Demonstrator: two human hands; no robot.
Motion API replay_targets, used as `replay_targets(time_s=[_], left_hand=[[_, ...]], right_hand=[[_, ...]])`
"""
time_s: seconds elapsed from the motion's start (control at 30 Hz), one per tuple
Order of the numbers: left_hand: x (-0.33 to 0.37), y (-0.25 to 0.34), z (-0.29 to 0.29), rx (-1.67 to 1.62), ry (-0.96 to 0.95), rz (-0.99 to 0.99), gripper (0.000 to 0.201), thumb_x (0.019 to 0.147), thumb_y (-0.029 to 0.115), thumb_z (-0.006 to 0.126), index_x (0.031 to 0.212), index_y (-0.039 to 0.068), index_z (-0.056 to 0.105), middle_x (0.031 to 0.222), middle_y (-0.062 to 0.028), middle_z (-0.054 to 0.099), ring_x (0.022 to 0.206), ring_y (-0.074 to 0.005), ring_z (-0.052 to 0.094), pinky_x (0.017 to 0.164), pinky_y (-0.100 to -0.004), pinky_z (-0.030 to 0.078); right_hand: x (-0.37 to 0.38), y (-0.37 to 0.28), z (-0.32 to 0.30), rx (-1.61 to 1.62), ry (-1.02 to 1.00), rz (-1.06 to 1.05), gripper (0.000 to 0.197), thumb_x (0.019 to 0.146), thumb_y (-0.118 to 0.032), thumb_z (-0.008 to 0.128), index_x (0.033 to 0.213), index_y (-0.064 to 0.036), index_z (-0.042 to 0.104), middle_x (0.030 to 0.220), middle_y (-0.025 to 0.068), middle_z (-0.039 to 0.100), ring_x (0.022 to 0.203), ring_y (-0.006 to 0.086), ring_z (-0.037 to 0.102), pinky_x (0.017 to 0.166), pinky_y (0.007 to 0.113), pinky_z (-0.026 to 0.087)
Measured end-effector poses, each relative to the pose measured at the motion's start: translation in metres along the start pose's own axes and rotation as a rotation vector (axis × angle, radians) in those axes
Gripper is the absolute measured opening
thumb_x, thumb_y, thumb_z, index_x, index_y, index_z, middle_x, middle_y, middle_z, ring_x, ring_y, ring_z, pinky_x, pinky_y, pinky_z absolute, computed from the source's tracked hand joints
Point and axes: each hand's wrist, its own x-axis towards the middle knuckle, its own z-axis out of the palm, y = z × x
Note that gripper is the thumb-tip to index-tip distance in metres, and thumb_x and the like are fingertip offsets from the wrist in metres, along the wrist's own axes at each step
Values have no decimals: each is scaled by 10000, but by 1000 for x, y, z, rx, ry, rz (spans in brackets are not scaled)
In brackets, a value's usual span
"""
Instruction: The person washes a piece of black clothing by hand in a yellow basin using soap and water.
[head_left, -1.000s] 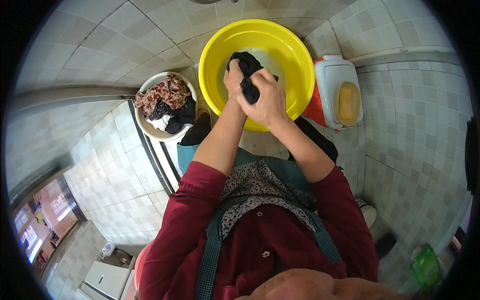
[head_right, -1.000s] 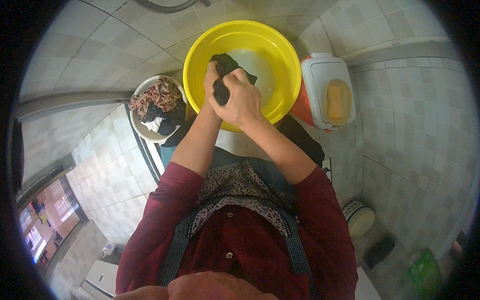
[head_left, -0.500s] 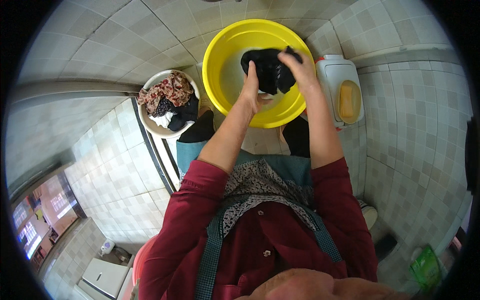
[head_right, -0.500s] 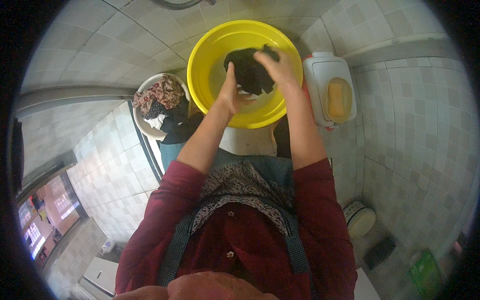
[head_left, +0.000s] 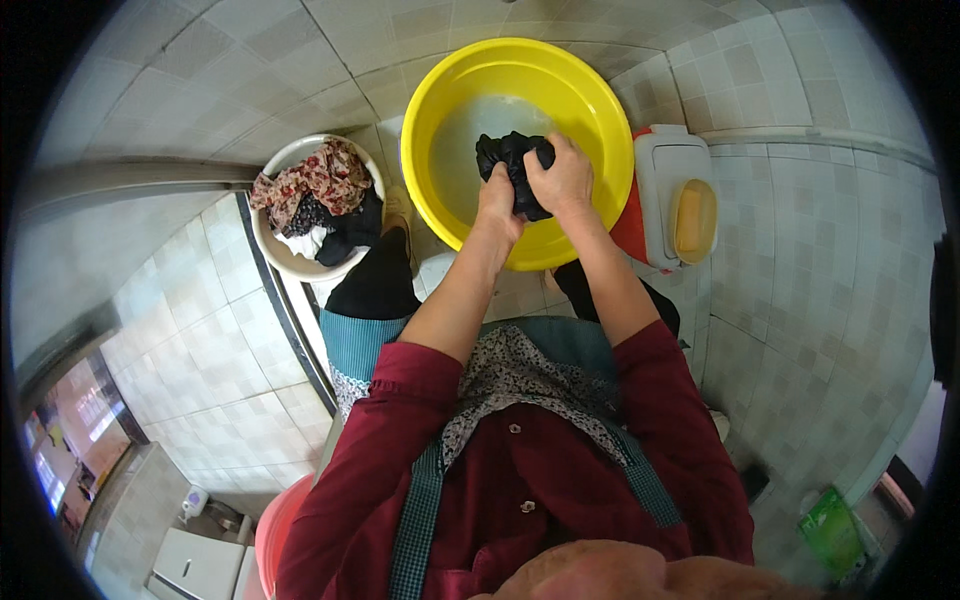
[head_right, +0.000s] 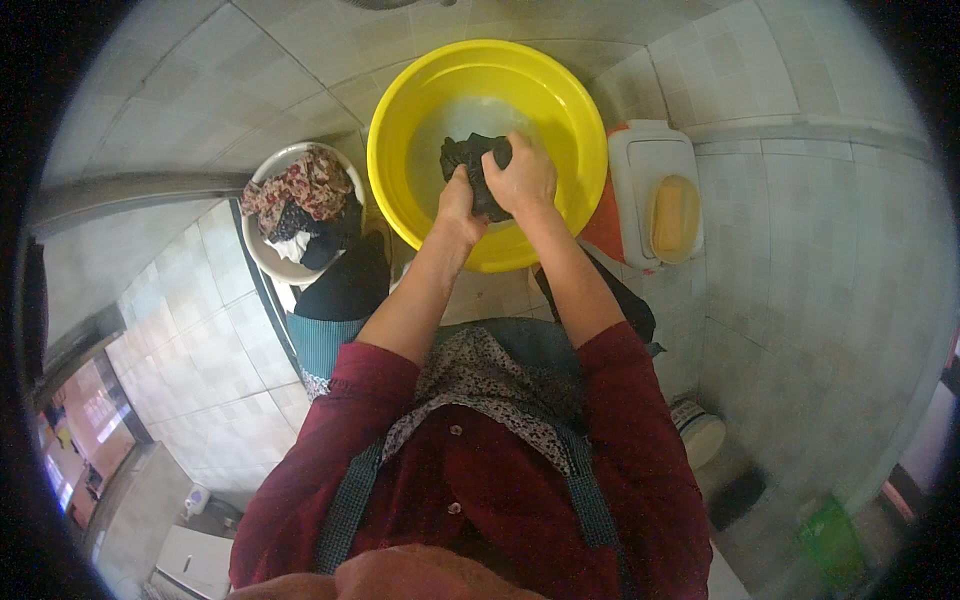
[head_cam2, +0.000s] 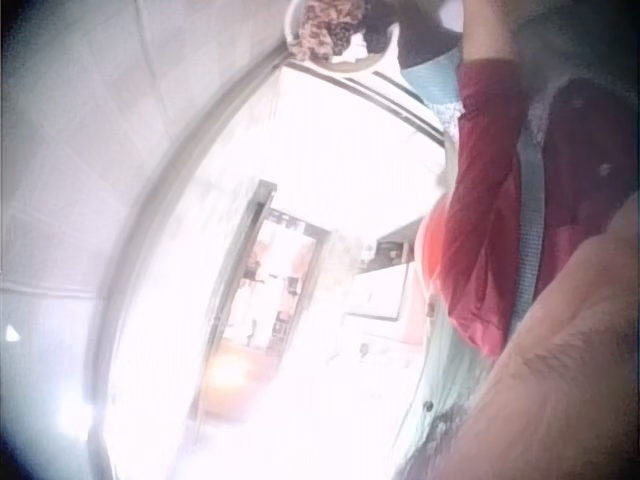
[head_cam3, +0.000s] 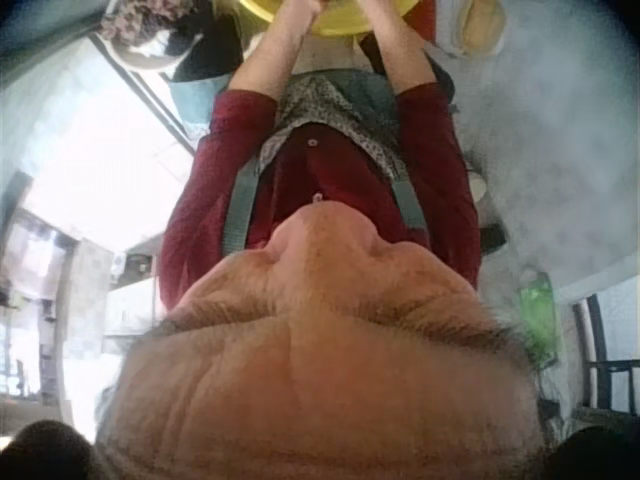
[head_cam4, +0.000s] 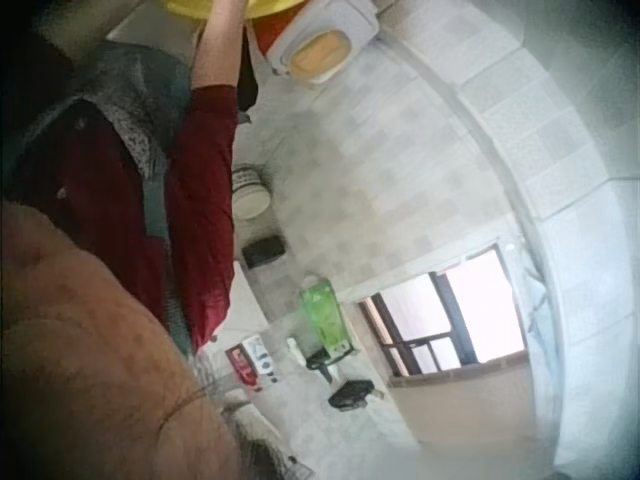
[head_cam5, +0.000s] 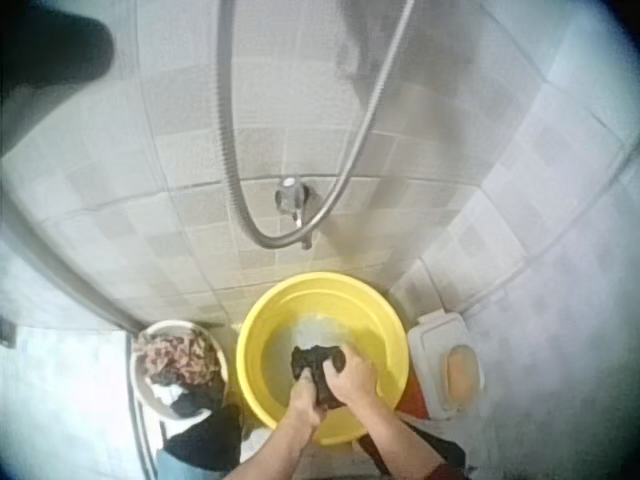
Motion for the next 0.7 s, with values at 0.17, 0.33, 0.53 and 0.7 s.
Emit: replay_targets(time_s=[0.17, 0.33, 0.53, 0.7], left_hand=[[53, -17, -59, -256, -303, 224, 375, 925, 386, 483, 1181, 114, 515, 1054, -118, 588, 920, -256, 586, 780, -411, 513], [25, -8, -26, -109, -46, -84, 375, 994, 377, 320, 1191, 139, 533, 1149, -70, 607, 988, -220, 608, 843, -429, 509], [40, 6, -36, -122, 70, -42, 341, 977, 336, 442, 1247, 132, 396, 1083, -103, 576, 828, -226, 617, 587, -369, 513], [42, 5, -47, -200, 216, -51, 705, 934, 308, 529, 1448, 187, 62, 1088, -126, 519, 743, -220, 590, 550, -327, 489]], right_hand=[[-53, -38, 17, 211, -153, -271, 317, 768, -320, 610, 931, -52, 658, 880, 212, 648, 805, 409, 624, 719, 465, 505], [32, 14, 42, -135, -193, 120, 351, 781, -346, 612, 866, -8, 644, 830, 227, 650, 776, 391, 631, 686, 471, 513], [73, 44, 68, -2, -418, -124, 487, 785, -327, 646, 1159, -25, 570, 1241, 243, 529, 1115, 379, 531, 934, 451, 430], [81, 99, 131, -230, -676, 177, 704, 812, -352, 632, 1423, -136, 357, 1374, 253, 425, 1250, 417, 427, 1050, 446, 344]])
